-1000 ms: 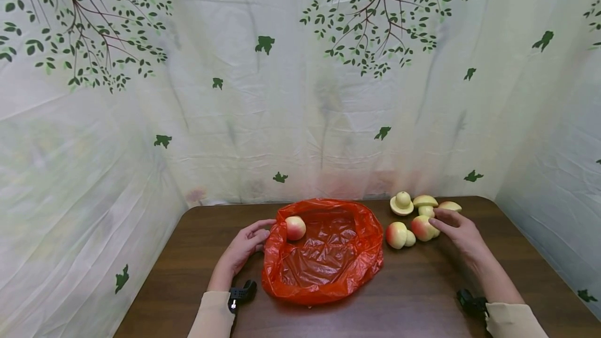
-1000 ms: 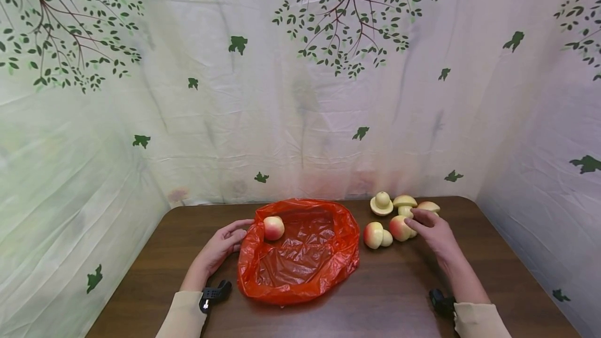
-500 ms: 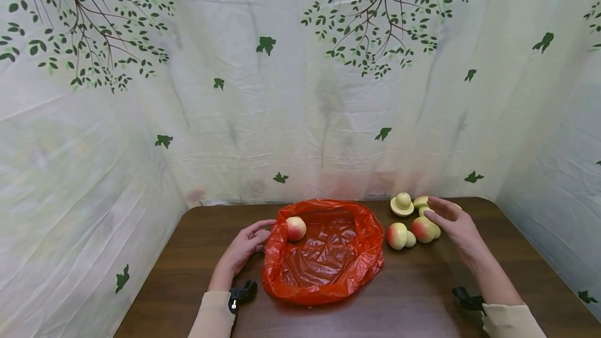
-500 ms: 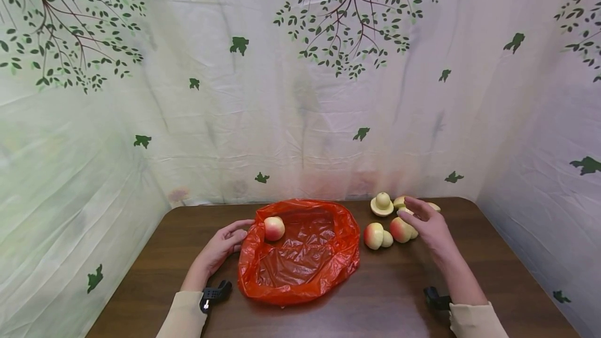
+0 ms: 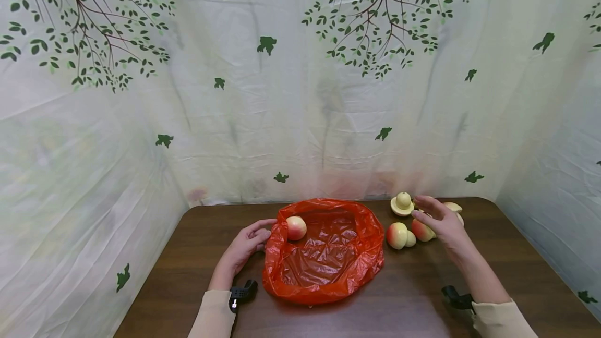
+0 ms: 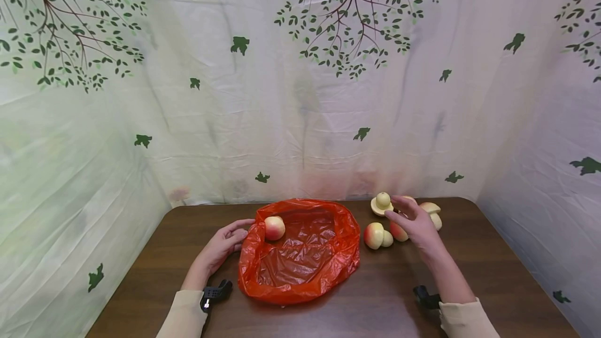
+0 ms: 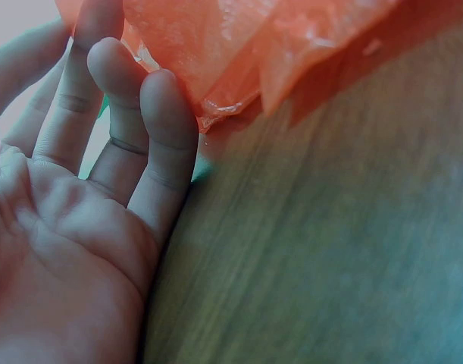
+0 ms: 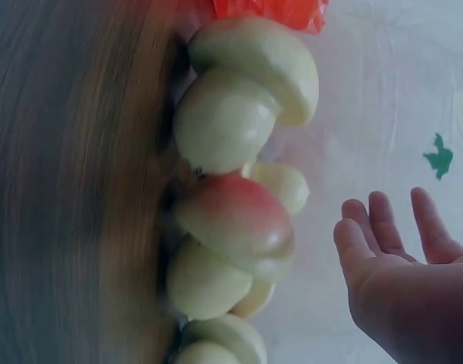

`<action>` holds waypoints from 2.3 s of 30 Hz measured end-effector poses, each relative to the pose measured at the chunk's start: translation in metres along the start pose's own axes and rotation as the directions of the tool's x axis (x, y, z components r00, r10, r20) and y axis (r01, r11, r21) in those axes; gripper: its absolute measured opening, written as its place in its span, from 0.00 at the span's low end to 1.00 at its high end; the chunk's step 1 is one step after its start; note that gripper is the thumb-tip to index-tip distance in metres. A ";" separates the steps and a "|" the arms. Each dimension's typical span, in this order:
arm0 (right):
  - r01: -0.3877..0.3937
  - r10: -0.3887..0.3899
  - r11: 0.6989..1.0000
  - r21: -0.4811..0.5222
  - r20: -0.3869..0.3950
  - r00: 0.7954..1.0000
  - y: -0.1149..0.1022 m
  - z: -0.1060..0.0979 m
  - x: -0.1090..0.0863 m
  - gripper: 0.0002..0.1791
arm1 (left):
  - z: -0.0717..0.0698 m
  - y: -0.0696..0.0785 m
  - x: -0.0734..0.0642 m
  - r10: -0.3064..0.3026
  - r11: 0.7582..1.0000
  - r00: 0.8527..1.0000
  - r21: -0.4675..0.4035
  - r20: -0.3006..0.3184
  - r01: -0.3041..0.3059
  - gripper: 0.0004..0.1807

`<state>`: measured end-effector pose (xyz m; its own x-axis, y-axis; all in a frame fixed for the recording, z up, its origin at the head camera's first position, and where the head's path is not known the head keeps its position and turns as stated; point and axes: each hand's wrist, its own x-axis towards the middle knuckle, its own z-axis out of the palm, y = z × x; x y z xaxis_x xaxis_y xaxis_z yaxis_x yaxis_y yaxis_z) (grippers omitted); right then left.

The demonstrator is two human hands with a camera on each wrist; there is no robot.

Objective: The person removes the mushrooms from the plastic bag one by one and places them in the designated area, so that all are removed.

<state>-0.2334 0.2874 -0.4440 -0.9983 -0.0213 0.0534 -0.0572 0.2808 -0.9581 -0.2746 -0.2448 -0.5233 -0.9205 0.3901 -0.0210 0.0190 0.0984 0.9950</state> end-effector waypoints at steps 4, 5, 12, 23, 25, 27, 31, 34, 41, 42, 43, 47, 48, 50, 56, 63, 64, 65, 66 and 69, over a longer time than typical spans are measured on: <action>0.012 -0.012 1.000 -0.002 0.019 1.000 -0.003 0.008 0.002 0.37 | 0.000 0.000 0.000 -0.005 1.000 1.000 0.004 -0.006 0.005 0.27; 0.015 -0.015 1.000 -0.001 0.026 1.000 -0.004 0.010 0.002 0.37 | 0.001 0.000 0.001 -0.008 1.000 1.000 0.003 -0.008 0.008 0.26; 0.031 -0.032 0.999 0.022 0.053 0.998 -0.009 0.027 0.007 0.37 | 0.001 0.001 0.001 -0.016 1.000 1.000 0.000 -0.012 0.016 0.25; 0.038 -0.045 0.997 0.074 0.101 0.994 -0.016 0.056 0.011 0.36 | 0.001 0.000 0.000 -0.020 1.000 1.000 -0.009 -0.009 0.020 0.26; 0.049 -0.058 0.995 0.084 0.112 0.992 -0.018 0.062 0.012 0.35 | 0.000 0.000 0.000 -0.017 1.000 1.000 -0.008 -0.010 0.017 0.26; 0.046 -0.058 0.994 0.099 0.126 0.990 -0.019 0.068 0.014 0.35 | 0.000 0.000 0.000 -0.016 1.000 1.000 -0.008 -0.008 0.016 0.26; 0.039 -0.055 0.994 0.103 0.157 0.986 -0.022 0.079 0.016 0.35 | -0.001 0.001 0.000 -0.006 1.000 1.000 -0.004 0.001 0.006 0.27; 0.030 -0.046 0.995 0.097 0.172 0.984 -0.024 0.089 0.017 0.35 | 0.000 0.001 0.000 -0.005 1.000 1.000 -0.005 0.002 0.005 0.27; 0.005 -0.029 0.994 0.112 0.212 0.977 -0.023 0.111 0.020 0.36 | 0.001 0.001 -0.001 -0.003 1.000 1.000 -0.007 -0.004 0.003 0.27; 0.008 -0.033 0.993 0.117 0.216 0.976 -0.022 0.114 0.020 0.36 | 0.001 0.001 -0.001 -0.006 1.000 1.000 -0.009 -0.006 0.006 0.27; 0.013 -0.038 0.993 0.117 0.219 0.975 -0.022 0.117 0.020 0.35 | 0.000 0.001 -0.001 -0.006 1.000 1.000 -0.008 -0.004 0.006 0.27; 0.021 -0.052 0.991 0.134 0.230 0.972 -0.022 0.126 0.020 0.35 | 0.000 0.002 -0.001 -0.007 1.000 1.000 -0.004 -0.004 0.007 0.27; 0.022 -0.056 0.989 0.143 0.237 0.970 -0.023 0.128 0.020 0.35 | 0.000 0.002 -0.001 -0.007 1.000 1.000 -0.004 -0.003 0.007 0.27; 0.023 -0.061 0.988 0.151 0.249 0.967 -0.024 0.133 0.021 0.35 | 0.000 0.002 -0.001 -0.004 1.000 1.000 -0.002 -0.004 0.004 0.26; 0.031 -0.069 0.990 0.139 0.279 0.958 -0.026 0.148 0.023 0.34 | 0.001 0.002 -0.001 0.003 1.000 1.000 -0.004 -0.003 -0.003 0.25; 0.001 -0.034 0.995 0.101 0.323 0.946 -0.028 0.169 0.025 0.35 | 0.000 0.002 -0.001 0.017 1.000 1.000 -0.004 0.004 -0.017 0.26; -0.003 -0.030 0.995 0.099 0.326 0.945 -0.028 0.172 0.026 0.36 | 0.000 0.002 -0.001 0.017 1.000 1.000 -0.005 0.004 -0.017 0.26; -0.002 -0.030 0.996 0.094 0.328 0.944 -0.029 0.175 0.026 0.36 | 0.000 0.001 -0.001 0.017 1.000 1.000 -0.006 0.005 -0.017 0.26; -0.005 -0.026 0.996 0.093 0.331 0.943 -0.029 0.178 0.027 0.36 | 0.000 0.001 -0.001 0.016 1.000 1.000 -0.007 0.004 -0.016 0.26; -0.007 -0.024 0.996 0.090 0.338 0.941 -0.031 0.185 0.029 0.35 | 0.000 0.002 0.000 0.012 1.000 1.000 -0.003 0.000 -0.012 0.26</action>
<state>-0.2600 0.1001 -0.4650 -0.9362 -0.3508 -0.0218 -0.0496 0.1935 -0.9798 -0.2743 -0.2447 -0.5214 -0.9201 0.3917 -0.0091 0.0288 0.0907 0.9955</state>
